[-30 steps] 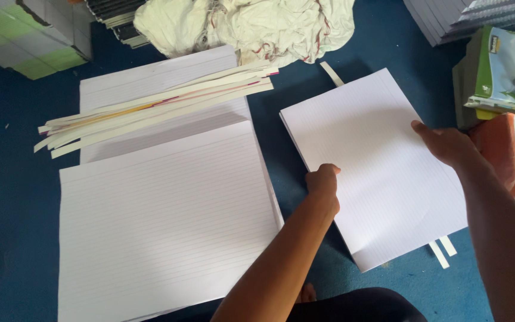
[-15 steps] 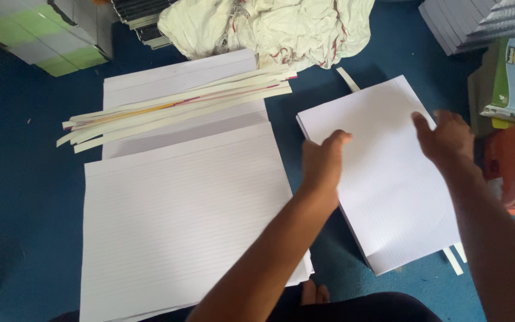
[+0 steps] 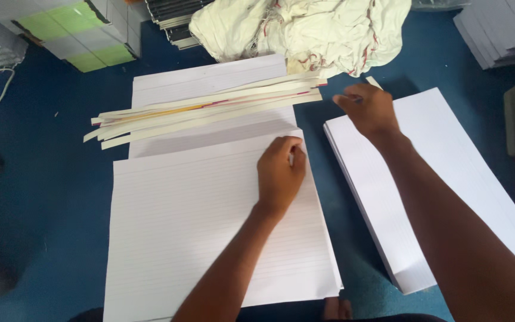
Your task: The person sits on the floor and assembles notebooks by folding stacks of lined paper in half and inserting a plastic binding strip into the fold. They align the paper stacks and press the binding strip into place.
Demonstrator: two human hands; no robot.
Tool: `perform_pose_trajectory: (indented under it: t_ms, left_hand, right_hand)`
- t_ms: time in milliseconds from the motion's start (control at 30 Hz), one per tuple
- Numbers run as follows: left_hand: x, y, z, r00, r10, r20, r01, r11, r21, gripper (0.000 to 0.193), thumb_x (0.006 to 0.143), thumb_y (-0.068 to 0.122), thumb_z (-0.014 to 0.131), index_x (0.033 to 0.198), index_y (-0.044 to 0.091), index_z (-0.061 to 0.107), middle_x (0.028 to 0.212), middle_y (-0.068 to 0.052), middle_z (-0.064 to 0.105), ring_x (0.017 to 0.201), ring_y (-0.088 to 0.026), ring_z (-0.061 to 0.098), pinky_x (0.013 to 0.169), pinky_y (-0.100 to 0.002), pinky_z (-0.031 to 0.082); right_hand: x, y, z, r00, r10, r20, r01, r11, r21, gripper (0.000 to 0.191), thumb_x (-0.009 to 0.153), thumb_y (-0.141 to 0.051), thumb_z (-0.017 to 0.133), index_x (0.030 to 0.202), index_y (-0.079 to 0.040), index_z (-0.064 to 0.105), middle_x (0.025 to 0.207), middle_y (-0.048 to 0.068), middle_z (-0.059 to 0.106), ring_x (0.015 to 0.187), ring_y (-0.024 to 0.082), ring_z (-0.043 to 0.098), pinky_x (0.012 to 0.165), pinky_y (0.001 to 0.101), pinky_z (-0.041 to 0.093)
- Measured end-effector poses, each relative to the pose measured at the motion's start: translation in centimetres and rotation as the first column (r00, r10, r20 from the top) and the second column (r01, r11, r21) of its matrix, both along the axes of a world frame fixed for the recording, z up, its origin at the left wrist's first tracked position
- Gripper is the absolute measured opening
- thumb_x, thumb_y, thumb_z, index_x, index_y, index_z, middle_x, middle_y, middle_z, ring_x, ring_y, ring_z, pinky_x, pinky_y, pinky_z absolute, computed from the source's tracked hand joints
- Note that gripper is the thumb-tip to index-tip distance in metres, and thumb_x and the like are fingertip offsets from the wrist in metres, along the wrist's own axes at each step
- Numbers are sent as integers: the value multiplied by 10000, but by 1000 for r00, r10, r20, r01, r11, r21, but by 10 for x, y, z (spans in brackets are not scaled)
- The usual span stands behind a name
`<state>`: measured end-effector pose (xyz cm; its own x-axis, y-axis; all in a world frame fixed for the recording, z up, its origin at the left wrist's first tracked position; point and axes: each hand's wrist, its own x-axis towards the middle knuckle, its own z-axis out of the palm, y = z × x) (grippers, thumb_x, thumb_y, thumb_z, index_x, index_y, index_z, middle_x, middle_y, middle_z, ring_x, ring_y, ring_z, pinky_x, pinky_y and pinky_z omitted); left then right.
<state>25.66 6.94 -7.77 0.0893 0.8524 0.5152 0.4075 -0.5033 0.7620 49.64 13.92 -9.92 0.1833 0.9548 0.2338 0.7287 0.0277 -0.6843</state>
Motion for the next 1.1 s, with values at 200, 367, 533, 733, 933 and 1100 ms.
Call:
perform_pose_trajectory:
  t_ms: [200, 367, 533, 733, 933, 1100]
  left_hand:
    - [2, -4, -3, 997, -28, 65, 38, 986, -165, 85, 910, 29, 651, 989, 50, 675, 885, -88, 709, 715, -219, 672, 650, -335, 536]
    - [2, -7, 0, 993, -52, 110, 65, 991, -117, 104, 926, 31, 635, 1021, 55, 670, 921, -75, 707, 765, -201, 676, 698, -322, 545]
    - [3, -8, 2, 990, -59, 132, 82, 981, -178, 97, 931, 43, 636, 1017, 50, 679, 910, -70, 709, 753, -195, 674, 681, -310, 535]
    - [2, -9, 4, 990, -72, 118, 97, 970, -221, 113, 931, 56, 643, 1034, 54, 689, 924, -61, 710, 746, -178, 671, 695, -304, 543]
    - [4, -7, 1, 992, -61, 112, 84, 972, -219, 101, 930, 61, 649, 1024, 62, 688, 900, -57, 708, 716, -172, 650, 665, -309, 529]
    - [5, -5, -5, 986, -43, 161, 75, 976, -203, 121, 906, 77, 663, 1025, 66, 687, 890, -52, 706, 679, -169, 650, 661, -302, 550]
  right_hand:
    - [-35, 29, 4, 979, 80, -185, -91, 994, -54, 326, 939, -222, 729, 1156, 21, 713, 886, 105, 711, 623, 159, 676, 584, 298, 539]
    - [-51, 43, -6, 983, 54, -178, -73, 992, -102, 379, 933, -210, 730, 1202, 49, 668, 868, 129, 701, 606, 176, 678, 561, 313, 531]
    - [-58, 57, -16, 998, -19, -60, 9, 986, -169, 347, 959, -255, 770, 1042, 71, 687, 776, 150, 701, 611, 207, 674, 607, 332, 524]
    - [-57, 68, -15, 996, -35, -82, 29, 996, -80, 294, 823, -205, 881, 874, 30, 711, 758, 128, 712, 630, 176, 679, 595, 315, 532]
    - [-46, 67, -2, 893, -104, -438, -39, 952, -304, 233, 837, -96, 793, 1020, 3, 688, 837, 113, 738, 655, 175, 722, 523, 301, 530]
    - [-41, 48, 7, 812, -56, -581, -175, 926, -334, 152, 888, -64, 727, 1007, 31, 729, 869, 120, 736, 690, 175, 736, 577, 288, 584]
